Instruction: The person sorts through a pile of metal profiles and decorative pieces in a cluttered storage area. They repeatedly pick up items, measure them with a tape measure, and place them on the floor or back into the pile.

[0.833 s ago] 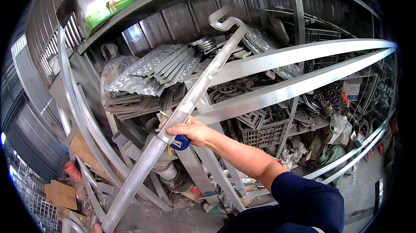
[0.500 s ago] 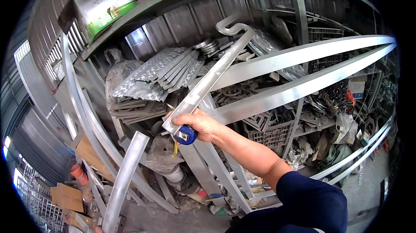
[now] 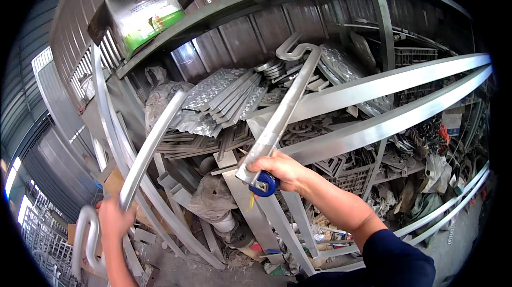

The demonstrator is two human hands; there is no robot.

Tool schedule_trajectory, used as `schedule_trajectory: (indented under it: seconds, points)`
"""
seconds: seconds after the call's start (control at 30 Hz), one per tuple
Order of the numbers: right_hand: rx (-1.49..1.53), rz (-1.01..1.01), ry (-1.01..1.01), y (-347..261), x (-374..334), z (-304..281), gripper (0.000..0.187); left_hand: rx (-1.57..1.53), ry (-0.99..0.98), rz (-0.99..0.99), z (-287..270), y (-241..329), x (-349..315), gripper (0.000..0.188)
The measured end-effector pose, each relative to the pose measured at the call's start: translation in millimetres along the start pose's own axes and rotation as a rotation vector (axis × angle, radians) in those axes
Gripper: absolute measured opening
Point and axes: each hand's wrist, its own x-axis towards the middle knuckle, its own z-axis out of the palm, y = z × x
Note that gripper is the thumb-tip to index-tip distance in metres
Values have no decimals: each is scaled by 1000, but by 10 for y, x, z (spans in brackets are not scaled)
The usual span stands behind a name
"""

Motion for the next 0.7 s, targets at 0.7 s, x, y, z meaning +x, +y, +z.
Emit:
schedule_trajectory:
  seconds: [0.7]
  points:
    - [24, 156, 57, -32, -492, -115, 35, -123, -114, 377, 2214, 2143, 3339, 44]
